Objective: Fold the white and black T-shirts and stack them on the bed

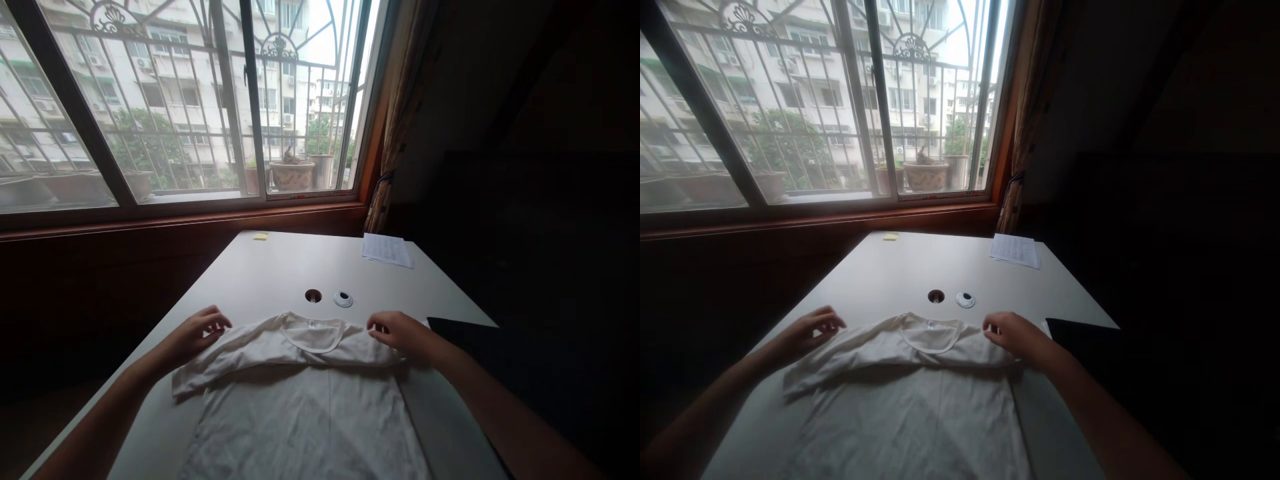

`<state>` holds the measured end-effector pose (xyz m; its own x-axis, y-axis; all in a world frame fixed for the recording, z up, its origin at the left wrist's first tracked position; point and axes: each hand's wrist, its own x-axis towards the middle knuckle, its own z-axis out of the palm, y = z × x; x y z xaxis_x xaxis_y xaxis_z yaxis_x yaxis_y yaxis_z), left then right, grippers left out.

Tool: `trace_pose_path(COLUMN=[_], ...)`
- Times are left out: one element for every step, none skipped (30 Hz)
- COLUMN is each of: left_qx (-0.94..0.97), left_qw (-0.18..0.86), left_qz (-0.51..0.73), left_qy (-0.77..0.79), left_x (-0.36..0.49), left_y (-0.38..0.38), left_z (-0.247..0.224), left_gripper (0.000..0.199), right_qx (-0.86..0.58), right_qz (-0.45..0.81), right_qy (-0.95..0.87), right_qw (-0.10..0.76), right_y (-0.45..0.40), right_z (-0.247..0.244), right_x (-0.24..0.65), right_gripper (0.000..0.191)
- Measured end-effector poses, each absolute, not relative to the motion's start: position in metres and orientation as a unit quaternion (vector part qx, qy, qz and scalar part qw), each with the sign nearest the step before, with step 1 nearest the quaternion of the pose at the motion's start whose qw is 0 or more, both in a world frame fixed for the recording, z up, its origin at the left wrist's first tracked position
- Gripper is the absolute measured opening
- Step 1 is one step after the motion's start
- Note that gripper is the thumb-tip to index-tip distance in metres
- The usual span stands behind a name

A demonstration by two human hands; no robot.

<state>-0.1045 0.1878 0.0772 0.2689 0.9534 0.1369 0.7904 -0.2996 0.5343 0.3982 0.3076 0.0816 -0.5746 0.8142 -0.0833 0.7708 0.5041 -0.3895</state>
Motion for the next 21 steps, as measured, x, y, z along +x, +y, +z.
trace_pose_path(left_qx=[0.788,0.797,0.799,0.8,0.8,0.797,0.794,0.791,0.788,0.785,0.781,0.776,0.769,0.76,0.751,0.742,0.734,0.726,0.718,0.712,0.706], left_qw=[0.155,0.124,0.105,0.094,0.085,0.082,0.082,0.086,0.093,0.103,0.114,0.126,0.138,0.144,0.145,0.14,0.13,0.116,0.1,0.087,0.074], left_qz=[0.217,0.206,0.186,0.164,0.145,0.127,0.115,0.108,0.106,0.109,0.115,0.125,0.136,0.148,0.16,0.172,0.182,0.191,0.197,0.2,0.202], left_qy=[0.555,0.554,0.562,0.569,0.576,0.584,0.591,0.595,0.599,0.601,0.603,0.605,0.609,0.616,0.624,0.633,0.642,0.651,0.66,0.667,0.674], left_x=[-0.089,-0.074,-0.061,-0.05,-0.041,-0.035,-0.031,-0.028,-0.028,-0.029,-0.031,-0.034,-0.038,-0.042,-0.047,-0.051,-0.055,-0.058,-0.06,-0.061,-0.062], left_y=[0.198,0.208,0.216,0.223,0.229,0.234,0.237,0.24,0.242,0.243,0.245,0.247,0.25,0.253,0.258,0.263,0.268,0.274,0.28,0.285,0.291], left_z=[0.072,0.067,0.062,0.058,0.055,0.052,0.051,0.05,0.049,0.048,0.047,0.045,0.043,0.04,0.038,0.036,0.034,0.033,0.033,0.034,0.035], left_gripper=[0.026,0.027,0.029,0.032,0.035,0.034,0.031,0.026,0.021,0.018,0.017,0.017,0.018,0.018,0.018,0.019,0.019,0.019,0.02,0.021,0.022], right_qx=[-0.45,-0.448,-0.453,-0.462,-0.475,-0.488,-0.496,-0.5,-0.5,-0.499,-0.495,-0.489,-0.484,-0.48,-0.478,-0.479,-0.482,-0.485,-0.489,-0.495,-0.501], right_qz=[0.187,0.178,0.171,0.168,0.17,0.175,0.184,0.195,0.208,0.223,0.239,0.254,0.267,0.276,0.282,0.282,0.279,0.272,0.263,0.252,0.24], right_qy=[-0.87,-0.873,-0.872,-0.868,-0.862,-0.854,-0.848,-0.844,-0.84,-0.837,-0.836,-0.834,-0.834,-0.833,-0.832,-0.831,-0.83,-0.829,-0.828,-0.826,-0.825], right_qw=[0.069,0.074,0.073,0.065,0.054,0.043,0.031,0.019,0.008,0.0,-0.006,-0.007,-0.004,0.003,0.014,0.028,0.044,0.061,0.078,0.094,0.11], right_y=[0.308,0.309,0.31,0.311,0.313,0.316,0.318,0.322,0.325,0.328,0.331,0.335,0.338,0.341,0.344,0.347,0.35,0.354,0.358,0.362,0.366], right_z=[0.077,0.072,0.067,0.061,0.056,0.053,0.05,0.048,0.048,0.049,0.05,0.053,0.055,0.058,0.061,0.063,0.065,0.066,0.067,0.066,0.065], right_x=[0.387,0.377,0.369,0.362,0.358,0.356,0.356,0.359,0.363,0.369,0.376,0.383,0.389,0.395,0.4,0.403,0.404,0.403,0.401,0.398,0.394], right_gripper=[0.026,0.03,0.038,0.046,0.052,0.053,0.047,0.037,0.028,0.02,0.015,0.012,0.011,0.012,0.014,0.017,0.02,0.023,0.025,0.026,0.025])
